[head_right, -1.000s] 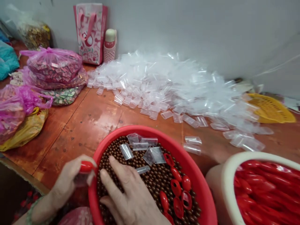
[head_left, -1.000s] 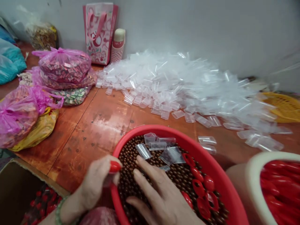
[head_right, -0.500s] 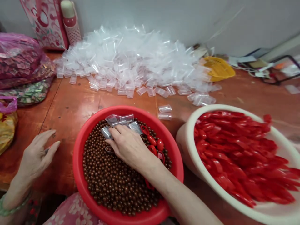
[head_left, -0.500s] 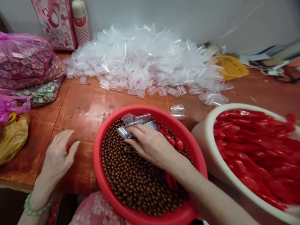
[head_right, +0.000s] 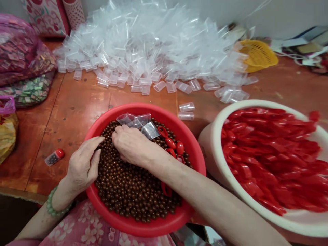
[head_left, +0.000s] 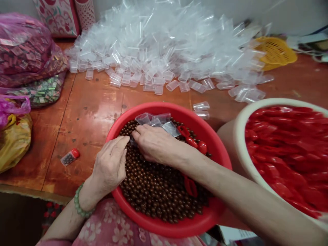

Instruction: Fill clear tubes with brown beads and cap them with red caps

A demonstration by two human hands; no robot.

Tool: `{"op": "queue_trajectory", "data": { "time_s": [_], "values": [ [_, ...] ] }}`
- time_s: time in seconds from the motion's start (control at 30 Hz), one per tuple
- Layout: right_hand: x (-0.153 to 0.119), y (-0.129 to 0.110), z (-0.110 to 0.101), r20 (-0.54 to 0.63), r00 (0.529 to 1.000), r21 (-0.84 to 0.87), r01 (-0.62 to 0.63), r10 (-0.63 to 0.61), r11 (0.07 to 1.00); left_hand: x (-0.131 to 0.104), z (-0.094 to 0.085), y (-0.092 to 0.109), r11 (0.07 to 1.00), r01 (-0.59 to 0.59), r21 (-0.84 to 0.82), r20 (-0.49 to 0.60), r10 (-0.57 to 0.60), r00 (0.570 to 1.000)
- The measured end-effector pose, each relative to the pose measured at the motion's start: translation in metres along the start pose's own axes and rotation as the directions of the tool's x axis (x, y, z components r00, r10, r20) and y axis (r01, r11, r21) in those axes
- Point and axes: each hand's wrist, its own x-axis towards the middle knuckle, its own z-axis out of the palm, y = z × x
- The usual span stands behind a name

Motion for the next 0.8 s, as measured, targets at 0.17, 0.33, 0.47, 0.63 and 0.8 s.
{"op": "queue_trajectory", "data": {
  "time_s": [0.17,0.33,0.47,0.63,0.8],
  "values": [
    [0.01,-0.012,-0.004,0.091,0.967,-0.078,0.244,-0.237,0.967,0.001,0.0,-0.002,0.997,-0.021,0.078,0.004,0.021,1.0],
    [0.016,-0.024,0.007,0.164,0.891,0.25,0.377,-0.423,0.892,0.002,0.002,-0.001,0.995,-0.04,0.092,0.012,0.039,0.999],
    [0.009,-0.019,0.027,0.041,0.901,0.601,0.323,-0.432,0.731,0.002,0.003,-0.002,0.997,-0.035,0.073,0.025,0.033,0.999],
    [-0.003,-0.005,0.037,-0.047,0.954,0.863,0.188,-0.296,0.468,-0.001,0.001,-0.003,0.999,0.022,-0.046,0.011,-0.021,1.0],
    [-0.016,0.003,0.019,-0.072,0.977,0.94,0.133,-0.199,0.315,0.0,-0.016,0.007,0.866,0.281,-0.414,0.137,-0.246,0.96]
  ]
}}
